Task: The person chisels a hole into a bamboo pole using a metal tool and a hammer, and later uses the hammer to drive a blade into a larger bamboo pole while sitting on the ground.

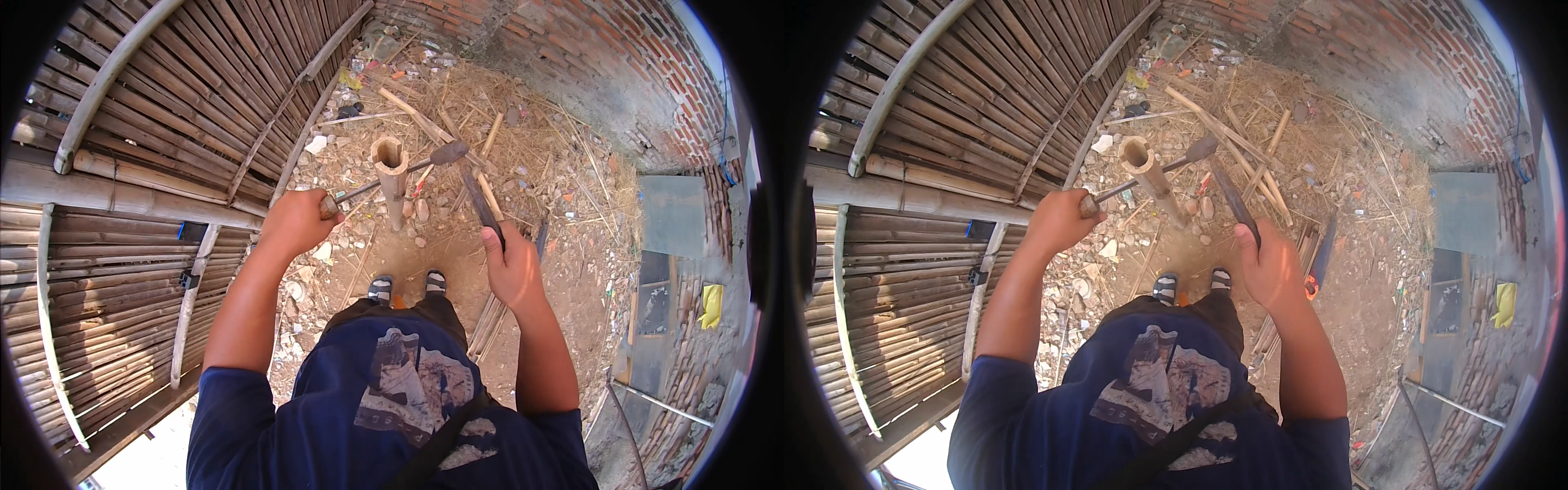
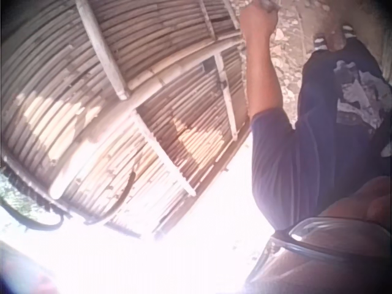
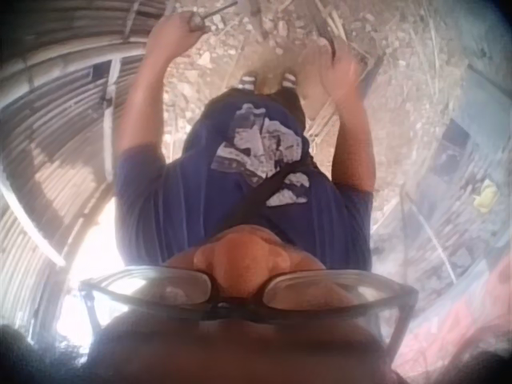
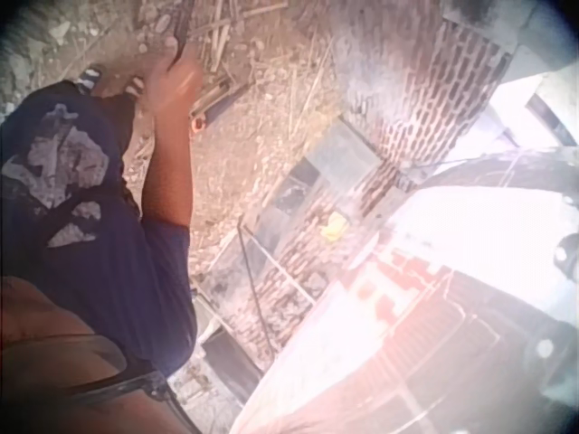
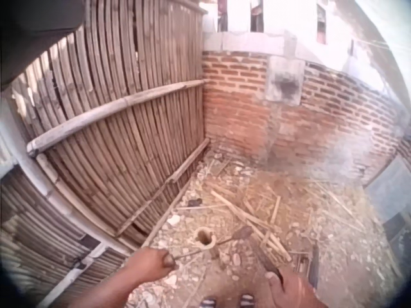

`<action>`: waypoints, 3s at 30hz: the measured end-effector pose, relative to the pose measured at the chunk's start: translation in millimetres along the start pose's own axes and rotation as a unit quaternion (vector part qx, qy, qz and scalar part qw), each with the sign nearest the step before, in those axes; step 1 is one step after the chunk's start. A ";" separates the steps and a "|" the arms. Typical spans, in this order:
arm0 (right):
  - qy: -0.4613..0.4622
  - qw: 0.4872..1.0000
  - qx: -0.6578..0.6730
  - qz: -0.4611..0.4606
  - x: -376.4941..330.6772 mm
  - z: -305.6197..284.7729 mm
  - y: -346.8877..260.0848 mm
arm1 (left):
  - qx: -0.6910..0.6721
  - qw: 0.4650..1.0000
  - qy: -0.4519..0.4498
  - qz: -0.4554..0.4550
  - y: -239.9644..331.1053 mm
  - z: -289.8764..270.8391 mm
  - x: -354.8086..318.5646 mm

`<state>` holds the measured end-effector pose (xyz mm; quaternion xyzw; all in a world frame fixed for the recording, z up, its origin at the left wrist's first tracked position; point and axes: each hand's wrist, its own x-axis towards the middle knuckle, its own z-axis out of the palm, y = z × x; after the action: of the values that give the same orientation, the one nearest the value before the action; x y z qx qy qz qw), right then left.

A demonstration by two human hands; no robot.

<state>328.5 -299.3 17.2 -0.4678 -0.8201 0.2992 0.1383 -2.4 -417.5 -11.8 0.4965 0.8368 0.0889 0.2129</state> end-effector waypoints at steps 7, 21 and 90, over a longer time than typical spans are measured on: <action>0.173 0.976 0.111 -0.065 -5.2 -6.0 -13.3 | 0.044 0.999 -0.014 0.017 13.1 -3.0 -4.9; 0.186 0.978 0.076 -0.066 -4.3 6.5 -10.5 | 0.028 0.999 -0.005 0.024 13.6 4.4 -6.4; -0.021 0.915 0.314 0.253 -81.3 102.6 170.0 | -0.160 0.965 -0.199 -0.066 -3.3 67.1 -145.4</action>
<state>435.5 -340.3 -164.2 -0.5853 -0.5410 0.5763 0.1808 85.4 -549.6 -34.0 0.4073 0.7835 0.1063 0.4572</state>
